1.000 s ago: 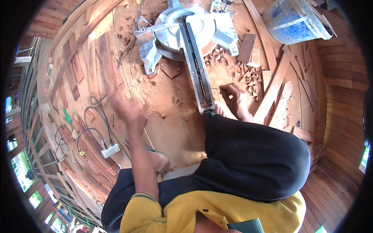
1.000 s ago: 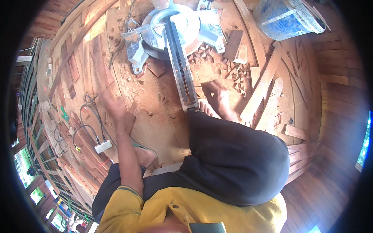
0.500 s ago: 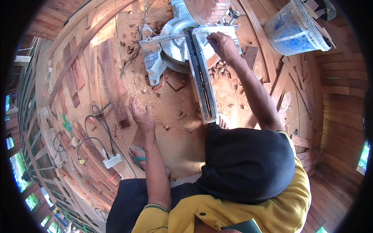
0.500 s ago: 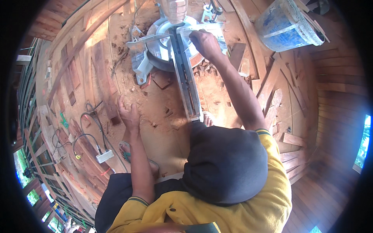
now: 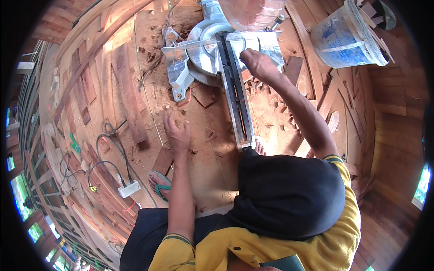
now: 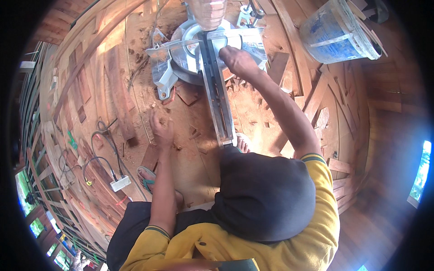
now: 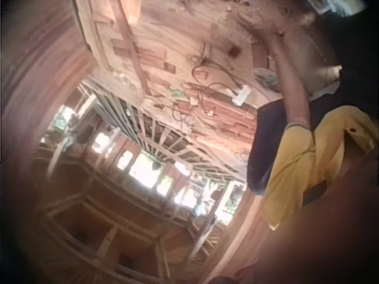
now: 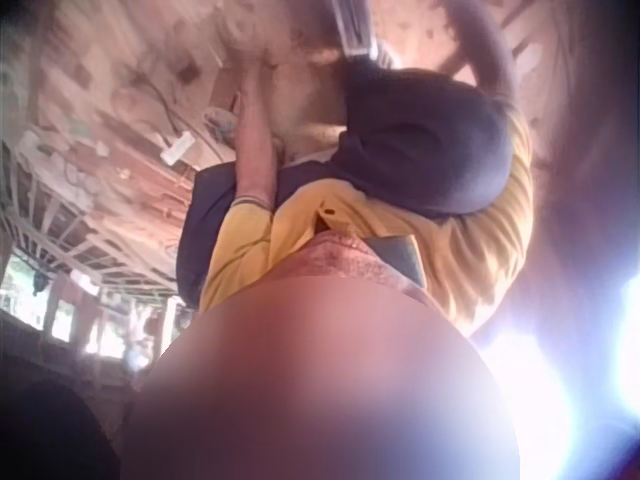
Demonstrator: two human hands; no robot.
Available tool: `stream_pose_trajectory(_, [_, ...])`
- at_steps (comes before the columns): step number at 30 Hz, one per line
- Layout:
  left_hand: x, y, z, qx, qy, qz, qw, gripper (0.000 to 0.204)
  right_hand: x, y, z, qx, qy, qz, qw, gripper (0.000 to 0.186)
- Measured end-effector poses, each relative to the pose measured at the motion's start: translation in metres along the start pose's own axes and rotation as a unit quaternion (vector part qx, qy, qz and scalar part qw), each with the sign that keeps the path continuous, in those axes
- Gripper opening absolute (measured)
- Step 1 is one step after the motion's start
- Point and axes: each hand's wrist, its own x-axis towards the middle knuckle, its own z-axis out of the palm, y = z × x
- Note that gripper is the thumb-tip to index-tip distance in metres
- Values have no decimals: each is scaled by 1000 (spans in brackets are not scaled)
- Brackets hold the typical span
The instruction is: The person positions a wooden plank on a miter saw, lowers the blade to cut the wood, and then removes the cut piece. The person repeats this process with another plank, adjusting the saw's fence between cuts.
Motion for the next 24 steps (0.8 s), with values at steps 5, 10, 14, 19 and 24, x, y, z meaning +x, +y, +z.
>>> stream_pose_trajectory(5, [-17,-3,19,128,-4,77,989,73,20,-13,-22,167,83,40,982,32])
stream_pose_trajectory(10, [-15,-6,19,133,-2,83,988,74,60,-8,-12,122,121,43,984,26])
stream_pose_trajectory(14, [-15,-5,19,139,-5,80,987,72,81,2,9,-35,172,8,985,27])
stream_pose_trajectory(19, [-16,-6,21,150,3,92,984,71,106,2,30,-86,73,32,993,22])
stream_pose_trajectory(24, [-15,-8,21,154,10,105,982,72,108,-13,28,-138,134,-6,981,17])
